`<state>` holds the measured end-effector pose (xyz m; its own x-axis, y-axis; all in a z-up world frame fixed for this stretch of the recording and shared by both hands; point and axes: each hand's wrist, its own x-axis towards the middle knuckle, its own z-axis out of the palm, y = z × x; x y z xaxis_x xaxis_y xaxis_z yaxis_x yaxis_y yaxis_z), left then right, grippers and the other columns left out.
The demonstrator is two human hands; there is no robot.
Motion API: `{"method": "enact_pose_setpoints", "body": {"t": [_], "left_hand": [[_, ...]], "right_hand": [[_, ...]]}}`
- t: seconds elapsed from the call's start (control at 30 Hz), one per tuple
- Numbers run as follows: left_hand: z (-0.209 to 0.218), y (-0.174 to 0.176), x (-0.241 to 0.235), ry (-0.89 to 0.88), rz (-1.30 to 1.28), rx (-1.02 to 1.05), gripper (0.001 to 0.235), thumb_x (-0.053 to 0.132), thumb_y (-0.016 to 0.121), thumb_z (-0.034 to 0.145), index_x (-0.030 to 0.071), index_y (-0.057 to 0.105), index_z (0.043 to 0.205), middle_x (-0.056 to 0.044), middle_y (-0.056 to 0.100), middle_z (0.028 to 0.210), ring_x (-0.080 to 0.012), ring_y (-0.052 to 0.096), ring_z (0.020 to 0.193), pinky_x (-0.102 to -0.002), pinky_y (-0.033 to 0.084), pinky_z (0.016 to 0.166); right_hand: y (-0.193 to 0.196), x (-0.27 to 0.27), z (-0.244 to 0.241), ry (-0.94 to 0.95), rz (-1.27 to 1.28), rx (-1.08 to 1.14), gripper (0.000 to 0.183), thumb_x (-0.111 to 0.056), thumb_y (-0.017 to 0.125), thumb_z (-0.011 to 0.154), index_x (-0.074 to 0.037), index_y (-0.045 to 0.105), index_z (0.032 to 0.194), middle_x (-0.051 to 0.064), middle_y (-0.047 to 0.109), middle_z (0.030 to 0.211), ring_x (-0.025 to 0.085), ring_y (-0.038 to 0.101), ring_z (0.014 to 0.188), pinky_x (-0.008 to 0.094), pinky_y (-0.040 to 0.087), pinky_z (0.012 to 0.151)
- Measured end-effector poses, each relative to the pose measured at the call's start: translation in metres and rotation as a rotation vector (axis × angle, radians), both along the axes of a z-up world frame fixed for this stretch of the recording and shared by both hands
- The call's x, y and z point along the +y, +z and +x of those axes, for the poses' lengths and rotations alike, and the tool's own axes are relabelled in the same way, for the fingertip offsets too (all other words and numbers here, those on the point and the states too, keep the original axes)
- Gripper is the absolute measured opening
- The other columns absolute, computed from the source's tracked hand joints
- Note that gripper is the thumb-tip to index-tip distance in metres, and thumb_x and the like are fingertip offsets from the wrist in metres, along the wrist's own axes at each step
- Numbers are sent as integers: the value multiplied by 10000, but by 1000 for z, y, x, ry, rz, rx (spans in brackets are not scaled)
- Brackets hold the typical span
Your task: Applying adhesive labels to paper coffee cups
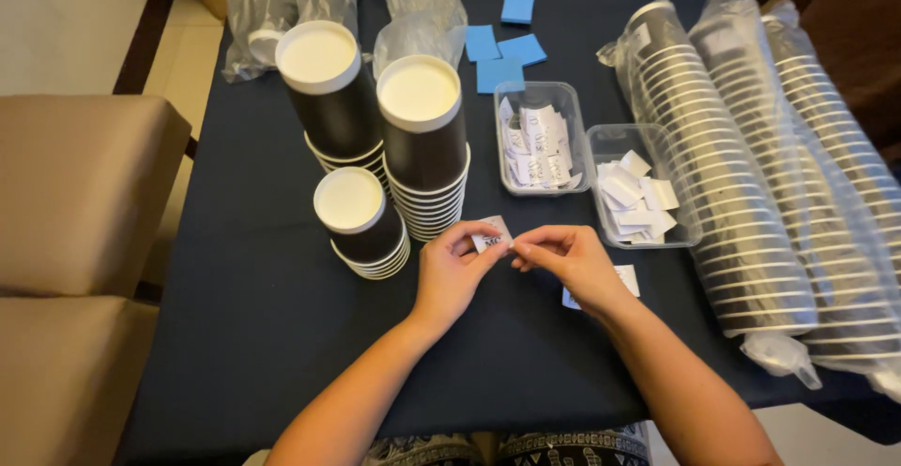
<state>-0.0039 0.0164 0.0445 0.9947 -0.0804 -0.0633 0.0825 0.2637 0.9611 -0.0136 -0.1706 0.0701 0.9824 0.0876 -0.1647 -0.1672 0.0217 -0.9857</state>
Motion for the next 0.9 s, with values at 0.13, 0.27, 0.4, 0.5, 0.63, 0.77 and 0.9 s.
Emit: {"method": "enact_pose_setpoints", "body": {"t": [0.13,0.27,0.4,0.5,0.63,0.77,0.9], "left_hand": [[-1,-6,-4,-4,-27,-27,277,-1,831,831,21,748,1094,-289,719,1140,-333,736,981,-329,661,779],[3,-11,-4,-8,-54,-27,311,8,832,837,48,739,1131,-282,713,1122,-325,728,971,-327,662,781],[1,-15,-5,3,-66,-39,320,-6,846,813,39,734,1109,-288,709,1135,-350,722,991,-341,659,785],[-3,-12,-6,4,-88,-49,325,-13,846,814,33,729,1114,-262,702,1145,-337,740,974,-342,659,807],[-4,-3,-4,-6,-104,-45,324,-8,835,834,33,723,1136,-247,708,1113,-321,744,961,-332,663,809],[-5,0,-2,-33,-136,-23,330,-2,825,851,43,714,1158,-241,711,1074,-321,745,949,-324,664,802],[-6,-3,-2,-33,-131,-43,332,-1,824,852,35,710,1162,-238,715,1054,-319,754,928,-324,662,793]], "right_hand": [[-2,-2,-3,-37,-31,-27,146,35,753,866,108,771,991,196,750,760,220,750,702,339,633,734],[-10,-2,-3,-28,-78,-105,126,44,734,874,73,783,987,123,732,776,164,721,714,291,608,727],[-1,2,-6,-31,-87,-129,109,57,742,871,74,782,971,120,726,778,161,724,719,282,608,732],[2,1,-8,-28,-64,-151,101,42,755,875,65,780,970,120,722,803,157,725,738,280,612,737],[1,0,-8,-16,-46,-174,97,46,762,884,84,771,973,144,719,849,167,722,752,292,614,739],[7,0,-11,5,-77,-200,86,40,768,888,88,768,959,158,726,884,176,721,755,292,609,728],[9,-1,-11,13,-74,-212,90,42,764,895,97,763,966,156,721,888,164,714,755,294,611,722]]}}
